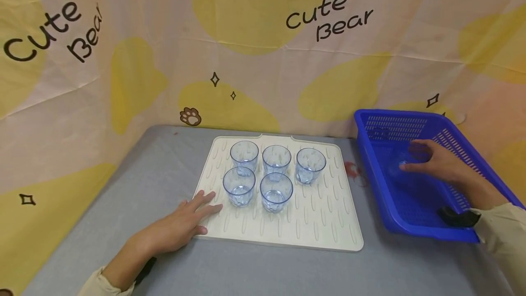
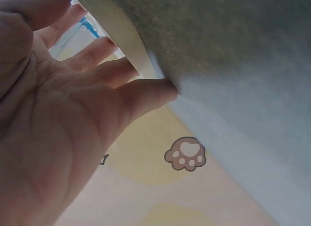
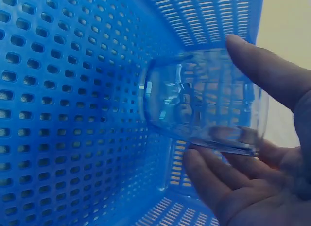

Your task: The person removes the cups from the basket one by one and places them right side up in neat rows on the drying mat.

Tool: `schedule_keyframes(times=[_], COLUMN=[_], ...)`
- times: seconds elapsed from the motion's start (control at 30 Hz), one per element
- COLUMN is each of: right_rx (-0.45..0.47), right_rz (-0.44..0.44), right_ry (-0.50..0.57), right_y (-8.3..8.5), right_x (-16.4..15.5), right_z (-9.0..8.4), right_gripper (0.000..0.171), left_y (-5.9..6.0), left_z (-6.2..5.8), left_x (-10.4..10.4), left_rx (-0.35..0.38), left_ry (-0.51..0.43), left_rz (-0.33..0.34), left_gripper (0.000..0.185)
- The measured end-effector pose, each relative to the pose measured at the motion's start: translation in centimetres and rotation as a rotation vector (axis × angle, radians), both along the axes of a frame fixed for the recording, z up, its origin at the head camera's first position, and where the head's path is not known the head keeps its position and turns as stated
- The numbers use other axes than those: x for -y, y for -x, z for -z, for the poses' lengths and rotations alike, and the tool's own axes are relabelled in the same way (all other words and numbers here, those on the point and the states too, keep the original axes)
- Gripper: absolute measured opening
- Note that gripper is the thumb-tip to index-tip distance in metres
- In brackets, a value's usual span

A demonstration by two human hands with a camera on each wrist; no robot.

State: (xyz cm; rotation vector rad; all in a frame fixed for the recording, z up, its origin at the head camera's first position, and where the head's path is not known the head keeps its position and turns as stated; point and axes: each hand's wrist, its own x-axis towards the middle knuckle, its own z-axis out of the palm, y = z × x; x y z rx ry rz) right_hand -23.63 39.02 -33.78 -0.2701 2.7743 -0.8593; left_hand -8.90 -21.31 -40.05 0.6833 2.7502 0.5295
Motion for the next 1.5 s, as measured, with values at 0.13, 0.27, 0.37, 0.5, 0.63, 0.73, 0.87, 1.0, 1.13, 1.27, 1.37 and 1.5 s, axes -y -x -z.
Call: schedule_keyframes(times=[0.13,0.27,0.37,0.5,0.63,0.73,0.87,1.0,1.13,1.27,1.37,1.5], right_rx=[-0.023,-0.064,-0.078,-0.096,-0.117,-0.123,-0.141,-0.178,-0.203,-0.207,-0.195,-0.185], right_rz=[0.008,0.007,-0.004,-0.023,-0.023,-0.016,-0.002,0.013,0.000,-0.015,0.002,0.012], right_ry=[0.074,0.127,0.151,0.166,0.193,0.212,0.212,0.207,0.237,0.237,0.198,0.175], right_y=[0.0,-0.1,-0.1,-0.3,-0.7,-1.1,-1.8,-2.5,-3.4,-4.3,-4.9,-5.7], right_x=[0.1,0.1,0.2,0.5,0.6,0.7,1.1,1.7,2.2,2.9,3.4,3.7], right_z=[0.0,0.0,-0.1,-0.4,-1.0,-1.4,-2.1,-2.8,-3.4,-4.0,-4.4,-4.6], right_gripper=[0.094,0.091,0.089,0.087,0.085,0.083,0.080,0.081,0.081,0.080,0.081,0.079], left_y=[0.0,0.0,-0.2,-0.3,-0.4,-0.5,-0.6,-0.6,-0.5,-0.5,-0.5,-0.4], left_z=[-0.2,-0.3,-0.3,-0.3,-0.2,-0.2,-0.3,-0.4,-0.5,-0.4,-0.4,-0.5], left_x=[-0.1,-0.2,-0.2,-0.2,-0.2,-0.2,-0.3,-0.2,-0.2,-0.1,0.0,-0.1], left_rx=[-0.002,0.000,0.015,0.026,0.008,0.003,0.016,0.022,0.016,0.002,0.007,0.029], left_ry=[-0.008,-0.010,-0.012,-0.019,-0.018,-0.014,-0.014,-0.009,-0.014,-0.024,-0.020,-0.027], left_rz=[0.000,0.001,-0.008,-0.020,-0.014,-0.012,-0.021,-0.027,-0.018,-0.004,-0.004,-0.011], left_gripper=[0.054,0.054,0.055,0.056,0.056,0.056,0.056,0.056,0.056,0.055,0.055,0.056])
